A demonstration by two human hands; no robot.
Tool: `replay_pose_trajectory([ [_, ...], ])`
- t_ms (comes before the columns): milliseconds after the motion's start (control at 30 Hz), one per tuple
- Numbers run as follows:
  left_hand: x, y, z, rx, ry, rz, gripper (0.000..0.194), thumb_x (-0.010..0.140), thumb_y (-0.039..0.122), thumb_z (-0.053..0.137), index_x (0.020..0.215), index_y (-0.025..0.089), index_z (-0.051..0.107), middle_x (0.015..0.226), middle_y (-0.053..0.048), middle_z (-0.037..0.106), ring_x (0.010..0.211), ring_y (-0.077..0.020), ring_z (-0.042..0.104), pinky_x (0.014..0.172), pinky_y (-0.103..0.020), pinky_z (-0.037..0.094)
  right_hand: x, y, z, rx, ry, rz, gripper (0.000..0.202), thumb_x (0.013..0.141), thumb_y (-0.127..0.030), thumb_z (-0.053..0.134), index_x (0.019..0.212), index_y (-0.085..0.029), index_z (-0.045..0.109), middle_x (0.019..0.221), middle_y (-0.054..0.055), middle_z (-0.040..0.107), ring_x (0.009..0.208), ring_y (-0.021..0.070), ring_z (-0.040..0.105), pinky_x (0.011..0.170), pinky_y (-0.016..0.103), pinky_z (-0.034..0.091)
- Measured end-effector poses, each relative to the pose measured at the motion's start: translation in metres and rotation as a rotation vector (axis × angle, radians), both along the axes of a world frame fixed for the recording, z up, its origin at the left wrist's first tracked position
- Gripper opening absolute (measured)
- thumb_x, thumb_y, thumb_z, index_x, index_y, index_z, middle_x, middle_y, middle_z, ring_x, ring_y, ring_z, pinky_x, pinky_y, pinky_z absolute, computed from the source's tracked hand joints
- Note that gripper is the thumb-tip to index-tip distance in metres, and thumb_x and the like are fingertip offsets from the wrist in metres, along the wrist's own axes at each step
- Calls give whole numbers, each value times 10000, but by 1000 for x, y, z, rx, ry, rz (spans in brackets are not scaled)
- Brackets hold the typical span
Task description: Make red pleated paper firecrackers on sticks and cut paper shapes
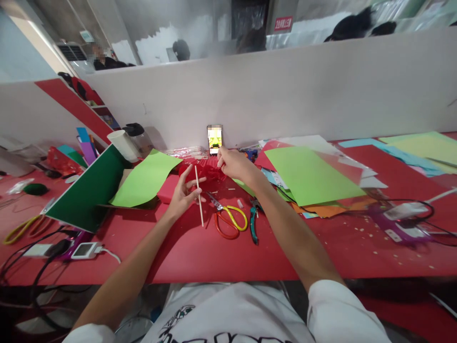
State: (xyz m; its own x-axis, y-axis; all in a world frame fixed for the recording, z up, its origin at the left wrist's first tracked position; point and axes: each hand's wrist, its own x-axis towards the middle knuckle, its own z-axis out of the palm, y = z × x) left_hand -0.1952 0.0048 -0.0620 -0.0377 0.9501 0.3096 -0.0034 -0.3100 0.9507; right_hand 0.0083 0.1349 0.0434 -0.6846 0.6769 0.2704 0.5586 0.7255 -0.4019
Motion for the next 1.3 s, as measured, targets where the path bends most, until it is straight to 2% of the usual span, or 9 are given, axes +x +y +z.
replay_pose_trajectory([
  [367,2,0,1,-18,-56,-15,1117,926,367,818,1728,428,42,1500,-207,641,709,-165,784,581,-260,610,5,-2,3,-3,-96,19,256,838,-32,546,1001,-225,591,783,45,704,753,218,646,683,327,382],
  [533,0,0,1,-36,-70,-23,1128,921,369,826,1722,454,36,1504,-194,636,726,-166,787,582,-258,605,11,-5,12,-34,-146,29,224,867,-90,566,1045,-224,588,847,50,724,741,211,628,659,317,347],
  [667,1,0,1,-33,-62,-33,1108,927,384,820,1723,451,53,1497,-197,637,721,-164,783,579,-257,605,16,-4,15,-85,-139,2,190,900,-177,626,1077,-242,599,890,51,728,789,235,648,685,326,382],
  [767,2,0,1,-38,-70,-31,1105,915,387,832,1725,435,82,1492,-201,641,707,-161,779,573,-254,604,19,-2,14,-95,-54,32,141,933,-214,652,1065,-235,609,929,67,739,829,244,663,722,343,437],
  [867,3,-1,2,-48,-74,-21,1103,904,378,841,1725,420,107,1485,-204,644,706,-162,777,572,-254,606,17,1,11,-73,138,89,107,1017,-286,596,1090,-222,640,984,88,756,872,247,682,782,373,493],
  [1000,3,-2,5,-54,-67,-26,1100,914,366,828,1729,419,91,1482,-206,644,712,-163,775,583,-257,606,8,4,6,-117,506,287,401,1078,-563,512,1181,-230,709,1039,94,777,933,238,715,838,399,547],
  [1100,3,-2,5,-51,-71,-26,1098,924,347,816,1729,431,74,1490,-209,637,712,-170,778,575,-255,595,0,5,-1,-203,649,366,545,1039,-694,513,1041,-227,793,1024,92,781,849,198,706,757,367,559],
  [1167,2,-1,3,-46,-77,-28,1097,926,330,812,1728,442,72,1491,-207,638,712,-177,780,573,-262,592,-5,4,-6,-232,668,353,497,1011,-666,591,932,-231,816,995,80,791,827,189,700,732,358,561],
  [1300,1,1,0,-50,-88,-31,1113,911,322,824,1726,453,77,1489,-198,641,700,-186,780,568,-272,588,-13,-1,-17,-219,620,426,227,941,-440,738,891,-235,822,996,63,808,878,201,712,767,359,569],
])
